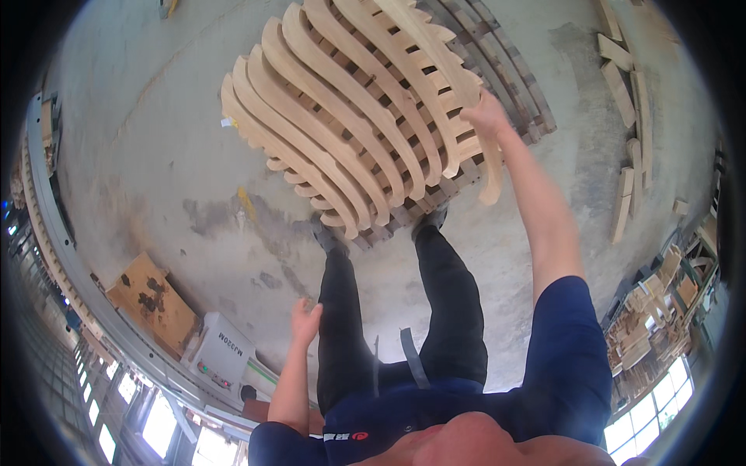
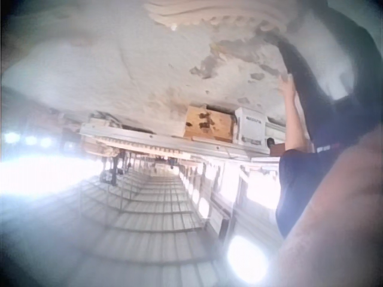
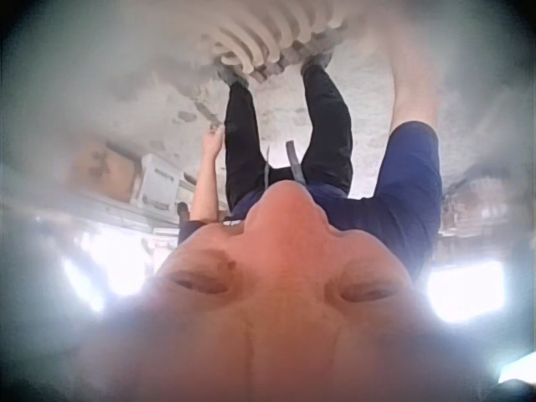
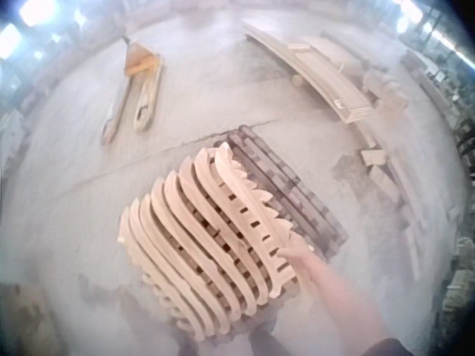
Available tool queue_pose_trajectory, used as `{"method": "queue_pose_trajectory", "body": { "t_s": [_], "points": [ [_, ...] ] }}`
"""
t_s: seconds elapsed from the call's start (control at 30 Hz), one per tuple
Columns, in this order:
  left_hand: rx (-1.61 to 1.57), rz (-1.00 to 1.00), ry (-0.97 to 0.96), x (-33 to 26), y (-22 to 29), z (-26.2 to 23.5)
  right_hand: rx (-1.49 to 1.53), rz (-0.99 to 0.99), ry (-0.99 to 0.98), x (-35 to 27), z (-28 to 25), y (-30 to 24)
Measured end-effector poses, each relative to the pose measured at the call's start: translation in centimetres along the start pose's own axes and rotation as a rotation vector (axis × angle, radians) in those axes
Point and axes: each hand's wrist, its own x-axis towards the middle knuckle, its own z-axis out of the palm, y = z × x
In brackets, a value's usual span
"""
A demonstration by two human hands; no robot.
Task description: The person picks up curved wooden pieces from a table and stacks them onto a wooden pallet on the floor by hand.
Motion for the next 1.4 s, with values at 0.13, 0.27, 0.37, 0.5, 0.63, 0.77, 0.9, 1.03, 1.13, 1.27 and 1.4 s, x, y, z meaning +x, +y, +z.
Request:
{"method": "queue_pose_trajectory", "body": {
  "t_s": [0.13, 0.27, 0.37, 0.5, 0.63, 0.77, 0.9, 1.03, 1.13, 1.27, 1.4],
  "points": [
    [0.155, -0.288, -0.046, -4.0, -8.4, -1.2, -0.125, 0.005, -0.036, 4.1, 1.1, 3.3],
    [0.108, -0.42, -0.029, -8.1, -15.6, -0.2, -0.435, 0.052, -0.053, 6.9, 4.4, 6.7],
    [0.002, -0.457, -0.057, -8.7, -14.5, 1.4, -0.566, 0.103, 0.087, 7.6, 4.6, 10.2],
    [0.057, -0.379, -0.106, -8.5, -14.2, 1.2, -0.487, -0.019, 0.183, 6.1, 5.4, 12.2],
    [0.019, -0.398, -0.07, -7.9, -14.5, -0.2, -0.302, 0.187, 0.297, -1.0, 5.0, 15.4],
    [-0.044, -0.3, -0.112, -6.8, -14.5, -0.3, -0.65, -0.08, 0.294, -19.9, 5.2, 29.5],
    [-0.08, -0.323, -0.159, -7.9, -15.1, -2.9, -0.644, 0.622, -0.434, -45.2, 9.1, 33.1],
    [-0.058, -0.257, -0.158, -7.1, -16.3, -5.6, -0.541, 0.763, -0.66, -64.3, 12.0, 28.5],
    [-0.095, -0.226, -0.211, -4.8, -15.3, -5.8, -0.007, 1.028, -0.451, -75.9, 14.4, 29.9],
    [-0.041, -0.035, -0.091, -2.7, -18.5, -10.2, -0.046, 0.966, -0.38, -76.9, 19.6, 20.8],
    [-0.16, 0.03, -0.173, -3.2, -15.4, -14.8, -0.078, 0.777, -0.337, -77.1, 20.2, 18.7]
  ]
}}
